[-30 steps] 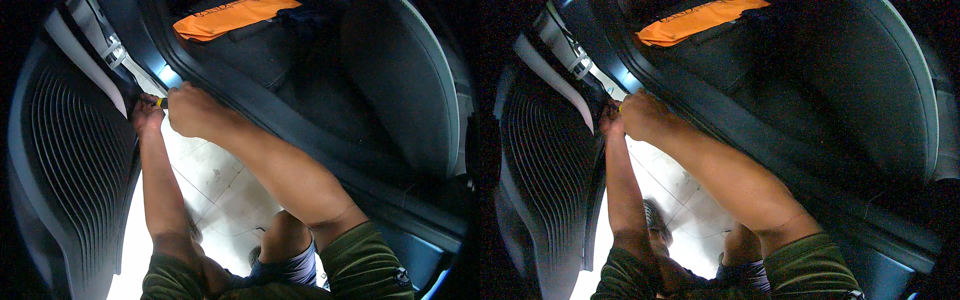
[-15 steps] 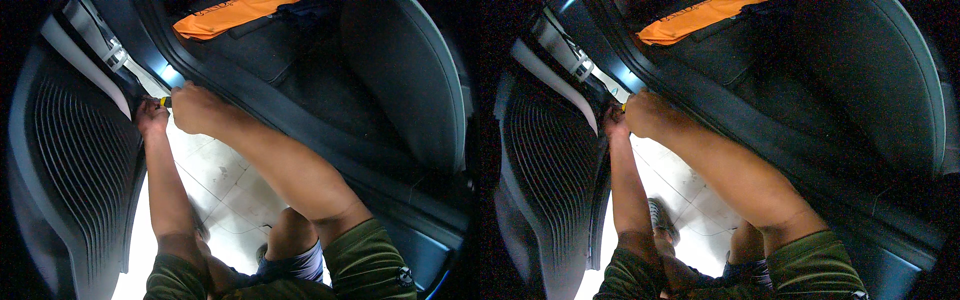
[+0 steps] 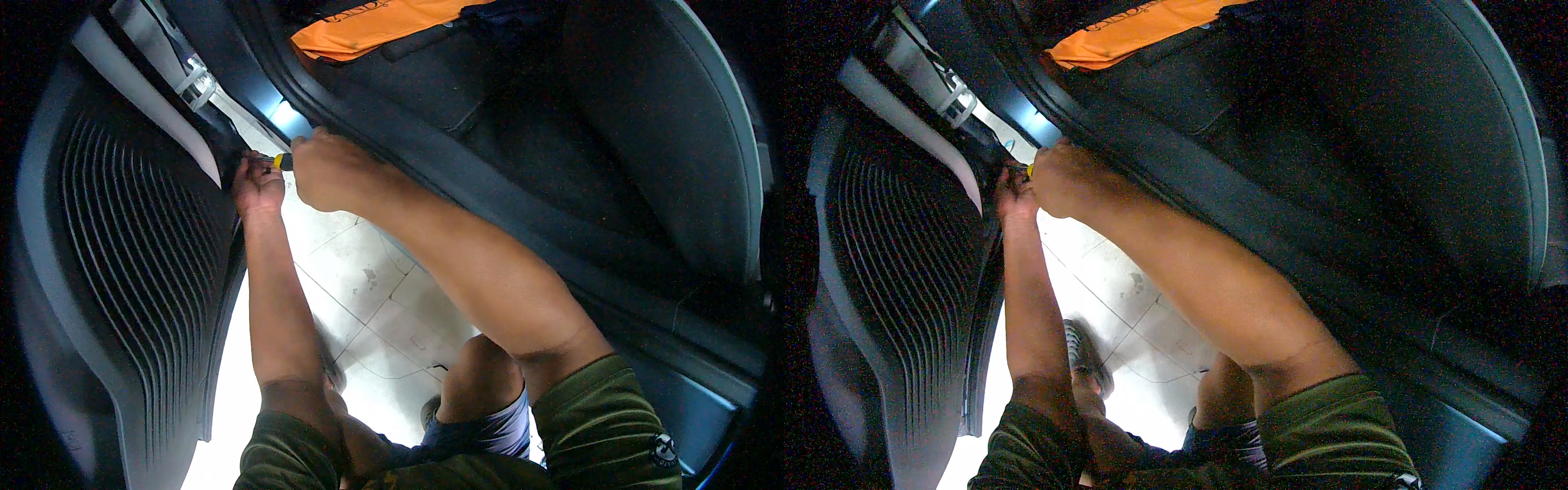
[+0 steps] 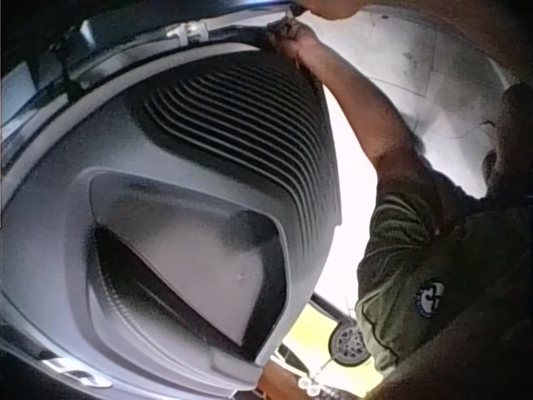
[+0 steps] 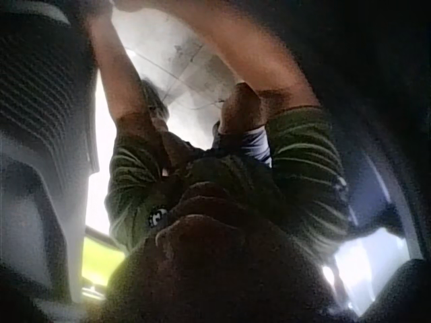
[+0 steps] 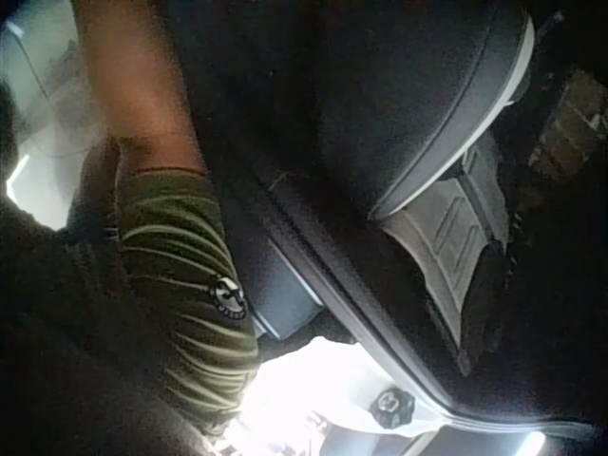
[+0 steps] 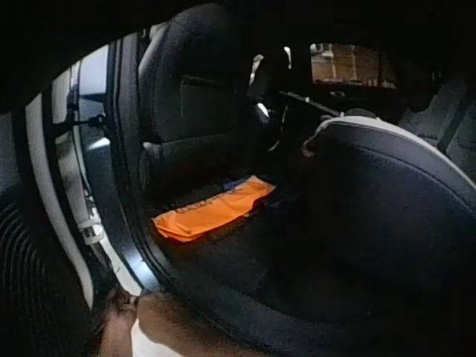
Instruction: The person removes interior trim panels from a white car using a screwdriver and a plastic pry tool. They detach a lower door panel, then a side panel near the door frame, and finally a long trim piece from the door jamb, placing each removed part on the floor.
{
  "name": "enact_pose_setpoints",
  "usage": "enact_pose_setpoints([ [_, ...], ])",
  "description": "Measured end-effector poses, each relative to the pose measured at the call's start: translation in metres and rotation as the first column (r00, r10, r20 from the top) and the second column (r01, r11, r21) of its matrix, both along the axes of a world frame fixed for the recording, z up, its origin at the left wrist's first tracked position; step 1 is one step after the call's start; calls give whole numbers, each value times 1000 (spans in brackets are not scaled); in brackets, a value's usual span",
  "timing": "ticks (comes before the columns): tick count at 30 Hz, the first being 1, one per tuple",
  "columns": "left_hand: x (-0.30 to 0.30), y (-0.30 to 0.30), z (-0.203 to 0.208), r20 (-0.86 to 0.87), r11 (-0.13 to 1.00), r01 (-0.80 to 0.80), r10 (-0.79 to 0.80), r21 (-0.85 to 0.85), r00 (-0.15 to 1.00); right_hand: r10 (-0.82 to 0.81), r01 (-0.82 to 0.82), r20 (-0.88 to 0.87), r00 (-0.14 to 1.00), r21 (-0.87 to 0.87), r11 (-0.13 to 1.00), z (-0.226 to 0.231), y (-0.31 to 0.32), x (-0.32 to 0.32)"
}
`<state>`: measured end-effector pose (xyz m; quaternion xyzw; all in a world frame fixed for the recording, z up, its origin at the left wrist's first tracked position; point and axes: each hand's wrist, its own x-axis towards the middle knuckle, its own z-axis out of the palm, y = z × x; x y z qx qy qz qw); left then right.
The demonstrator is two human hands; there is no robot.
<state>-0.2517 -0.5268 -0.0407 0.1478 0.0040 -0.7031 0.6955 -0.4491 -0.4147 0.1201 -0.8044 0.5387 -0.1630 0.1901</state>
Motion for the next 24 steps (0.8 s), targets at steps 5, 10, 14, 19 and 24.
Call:
enact_pose_setpoints([
  [5,-8,1,6,-11,999,-34,34,8,999,-26,26,33,999,28,999,5,3,-3],
  [10,-6,3,14,-35,999,-33,32,-43,999,-34,33,17,999,43,999,-1,0,-1],
  [14,1,1,8,-71,998,45,-48,-50,996,-37,37,13,999,45,998,1,-1,-1],
  [19,-6,1,11,-86,999,48,-49,-15,995,-34,34,-9,999,56,998,1,-3,-3],
  [24,-5,3,9,-80,999,33,-35,-29,996,-32,33,-16,999,84,996,3,0,-3],
])
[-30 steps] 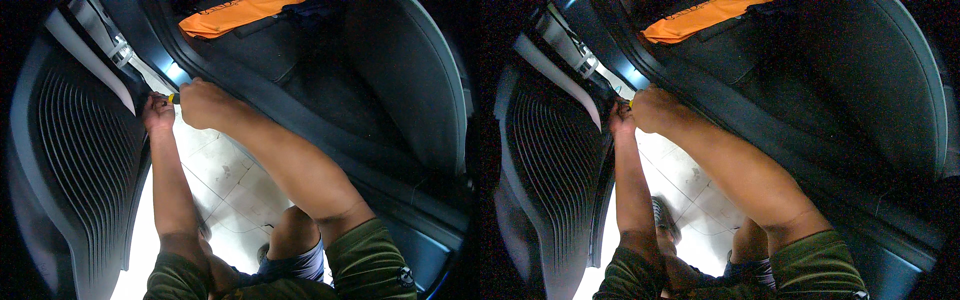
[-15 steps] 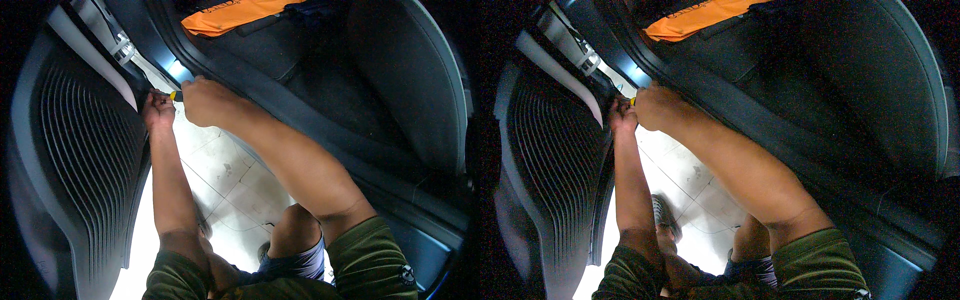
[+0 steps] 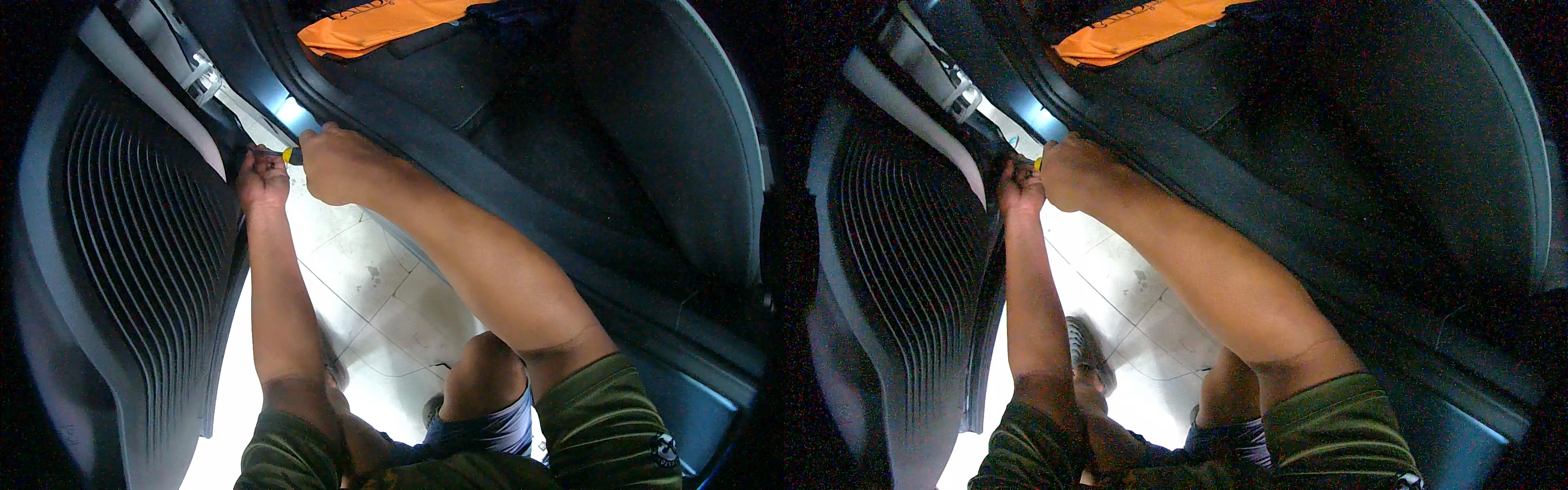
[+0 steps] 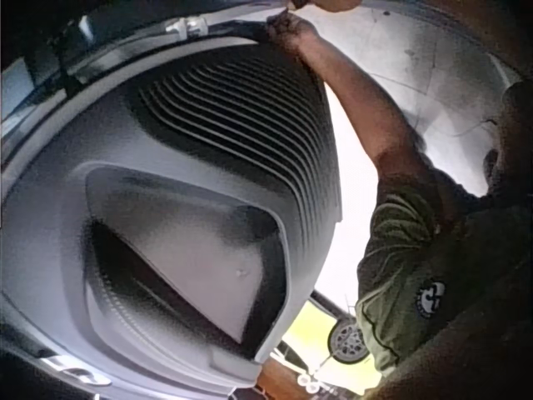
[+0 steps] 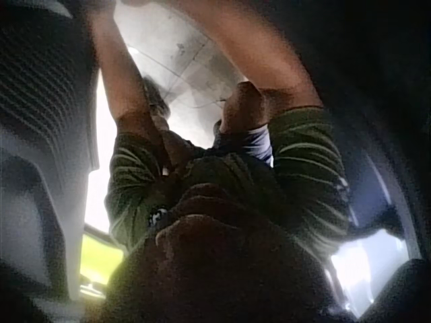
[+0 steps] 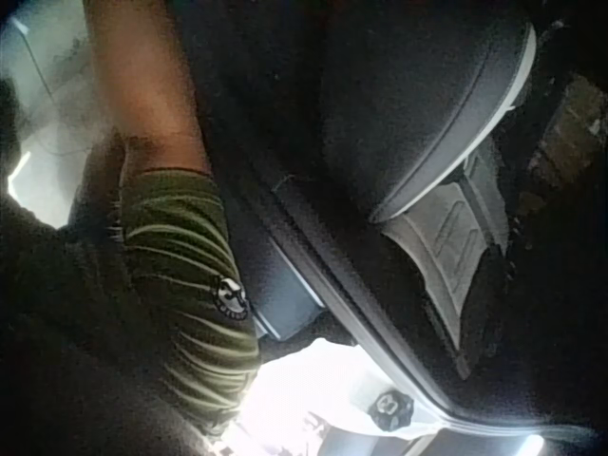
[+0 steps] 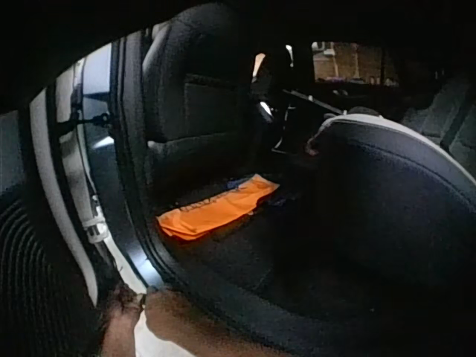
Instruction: The person removes interior trim panels from a white car using a screwdriver and a plastic pry tool. They detach a lower door panel, then a side panel near the door frame, and finally a long trim piece from the door jamb, placing each removed part on the floor.
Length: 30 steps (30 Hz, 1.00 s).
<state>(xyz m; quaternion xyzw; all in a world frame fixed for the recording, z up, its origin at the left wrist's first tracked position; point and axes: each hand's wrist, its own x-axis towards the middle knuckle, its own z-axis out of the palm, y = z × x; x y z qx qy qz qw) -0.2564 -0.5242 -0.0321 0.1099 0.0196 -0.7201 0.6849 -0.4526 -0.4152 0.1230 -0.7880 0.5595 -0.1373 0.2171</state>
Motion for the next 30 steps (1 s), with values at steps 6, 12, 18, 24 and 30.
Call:
enact_pose_setpoints([
  [6,5,-4,-1,-8,997,-7,7,80,1000,14,-15,40,999,34,999,-3,-1,0],
  [12,-6,3,2,99,998,-35,30,45,995,-10,10,-20,1000,-30,999,-23,0,2],
  [18,10,-3,-13,121,1000,-1,4,-27,993,-8,2,-73,997,-81,997,-28,6,18],
  [24,-6,2,1,204,980,-145,116,134,972,-5,6,-50,999,23,1000,-17,3,7],
  [30,-10,7,14,194,982,-152,129,111,973,-12,13,-34,999,30,999,-19,3,8],
])
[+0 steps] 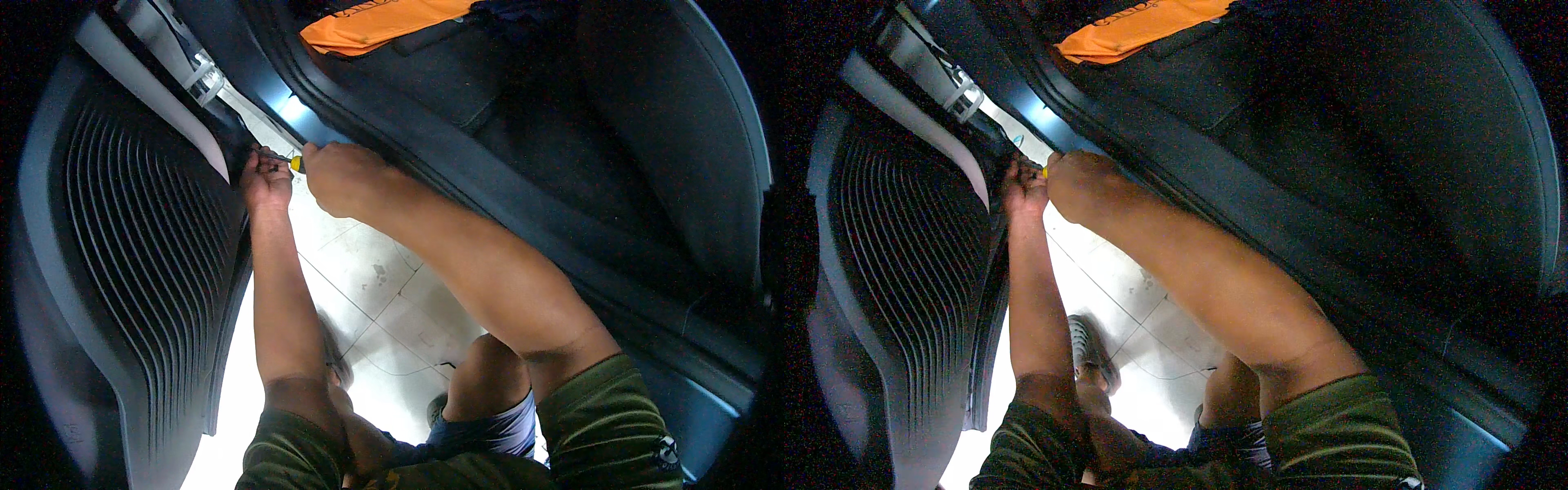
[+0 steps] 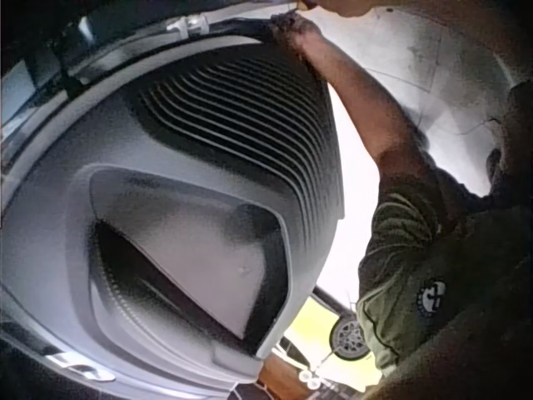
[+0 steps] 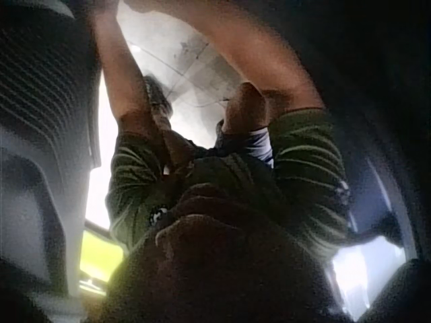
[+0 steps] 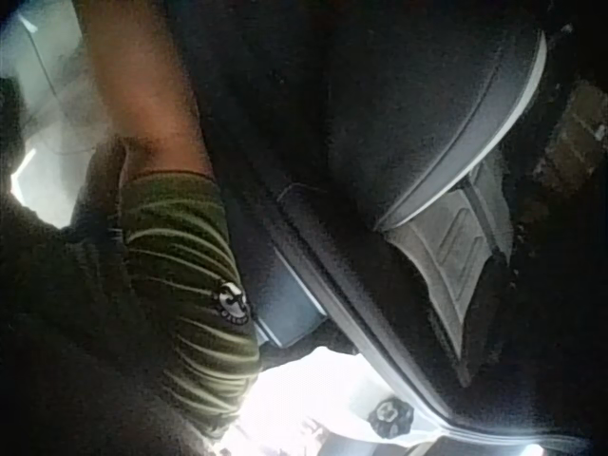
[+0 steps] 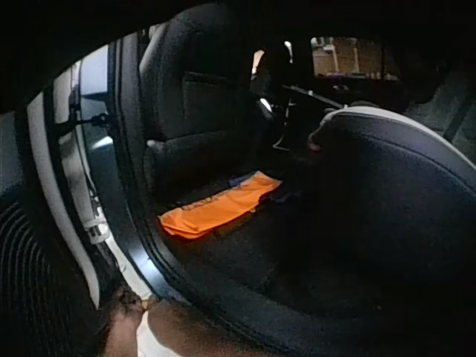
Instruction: The person removes interior trim panels from a white car using a screwdriver and a plastic pry tool. They detach a lower door panel, then a side panel near the door frame, and finally a long trim piece from the door jamb, placing each removed part on the floor.
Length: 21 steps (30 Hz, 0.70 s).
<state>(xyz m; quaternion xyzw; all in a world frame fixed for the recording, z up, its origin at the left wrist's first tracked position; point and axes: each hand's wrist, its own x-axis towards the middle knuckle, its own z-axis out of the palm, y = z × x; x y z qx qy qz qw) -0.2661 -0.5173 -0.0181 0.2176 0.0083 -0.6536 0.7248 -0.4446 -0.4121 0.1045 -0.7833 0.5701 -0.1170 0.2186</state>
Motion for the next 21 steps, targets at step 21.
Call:
enact_pose_setpoints([
  [21,-2,-5,0,172,994,-61,44,94,984,91,-99,-62,994,-147,984,-4,12,14],
])
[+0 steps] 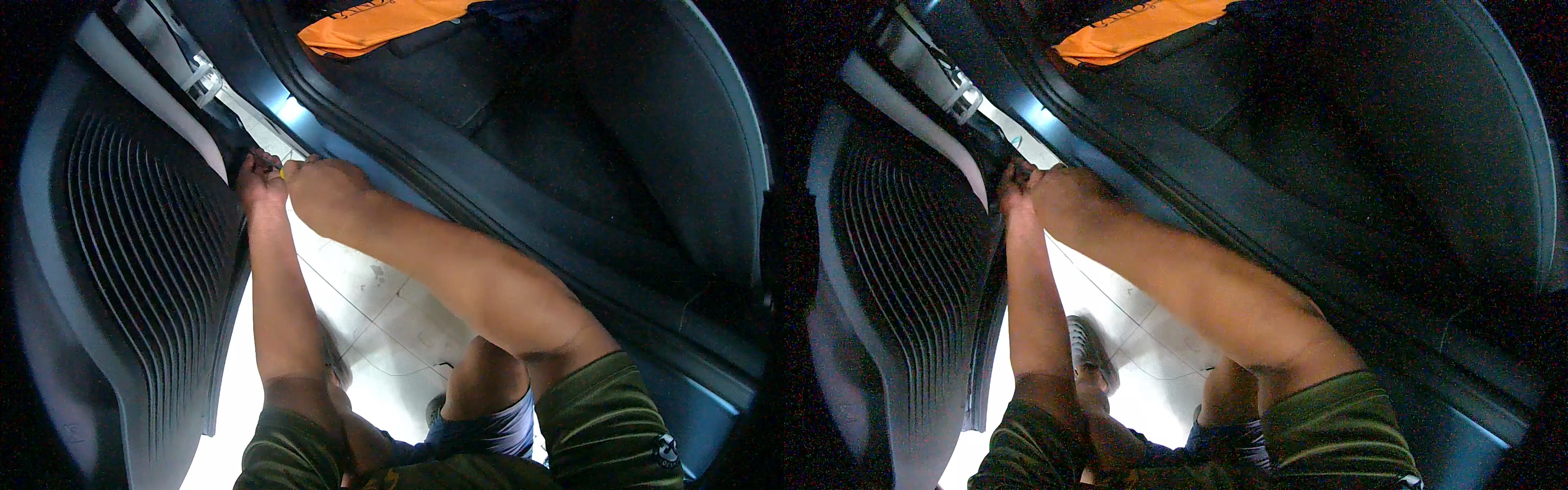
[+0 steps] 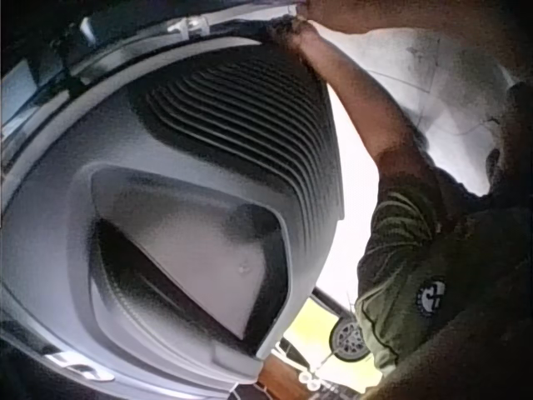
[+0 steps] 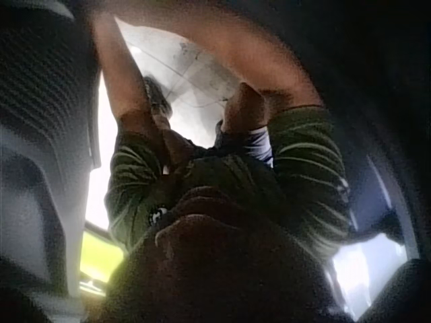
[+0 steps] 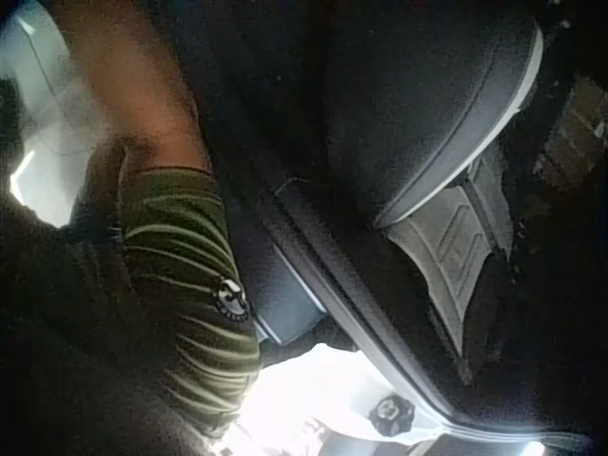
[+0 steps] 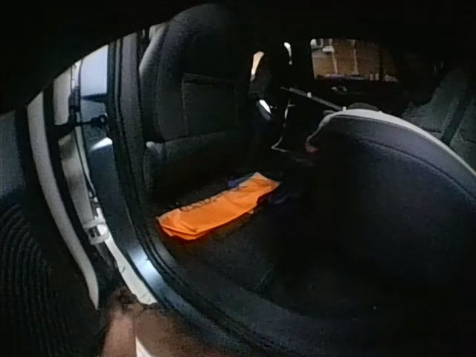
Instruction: The person removes interior trim panels from a white car using a screwdriver and a plastic pry tool. They detach a lower door panel, then a side panel near the door frame, and finally a long trim piece from the door jamb, placing each removed part on the floor.
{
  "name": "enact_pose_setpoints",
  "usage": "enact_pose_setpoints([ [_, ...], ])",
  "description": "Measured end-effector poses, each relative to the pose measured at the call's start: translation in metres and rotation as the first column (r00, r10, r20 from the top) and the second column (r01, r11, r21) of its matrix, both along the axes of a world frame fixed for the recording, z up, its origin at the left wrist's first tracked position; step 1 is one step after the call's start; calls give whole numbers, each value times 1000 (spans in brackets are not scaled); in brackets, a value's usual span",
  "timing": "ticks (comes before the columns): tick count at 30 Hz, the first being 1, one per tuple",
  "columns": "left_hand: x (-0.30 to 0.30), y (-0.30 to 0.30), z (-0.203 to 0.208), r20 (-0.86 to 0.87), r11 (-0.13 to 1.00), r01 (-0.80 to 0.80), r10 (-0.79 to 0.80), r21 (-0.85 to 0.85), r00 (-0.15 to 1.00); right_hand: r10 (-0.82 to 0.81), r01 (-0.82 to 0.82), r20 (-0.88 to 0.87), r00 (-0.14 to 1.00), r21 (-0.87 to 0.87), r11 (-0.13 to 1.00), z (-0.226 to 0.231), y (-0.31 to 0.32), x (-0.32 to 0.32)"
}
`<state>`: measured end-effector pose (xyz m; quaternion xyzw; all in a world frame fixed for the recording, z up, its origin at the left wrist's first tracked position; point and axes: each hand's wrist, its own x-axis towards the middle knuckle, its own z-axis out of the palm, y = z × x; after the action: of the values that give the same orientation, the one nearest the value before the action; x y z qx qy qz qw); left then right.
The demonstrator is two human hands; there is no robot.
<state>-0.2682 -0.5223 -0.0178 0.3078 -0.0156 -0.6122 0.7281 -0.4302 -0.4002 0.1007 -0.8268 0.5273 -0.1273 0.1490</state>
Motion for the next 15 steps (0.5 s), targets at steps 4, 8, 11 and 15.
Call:
enact_pose_setpoints([
  [4,15,-6,-10,-58,993,101,-104,-62,993,-76,72,81,994,55,996,-10,-4,2],
  [8,21,-13,-15,-82,986,130,-139,-105,987,22,-52,107,994,295,954,-8,-22,-3],
  [11,15,-8,-15,-235,981,79,-120,-177,965,-133,1,141,981,683,730,3,-21,-10],
  [15,13,-6,-3,-367,996,45,-72,-82,927,-175,175,-17,984,185,967,-9,-5,4],
])
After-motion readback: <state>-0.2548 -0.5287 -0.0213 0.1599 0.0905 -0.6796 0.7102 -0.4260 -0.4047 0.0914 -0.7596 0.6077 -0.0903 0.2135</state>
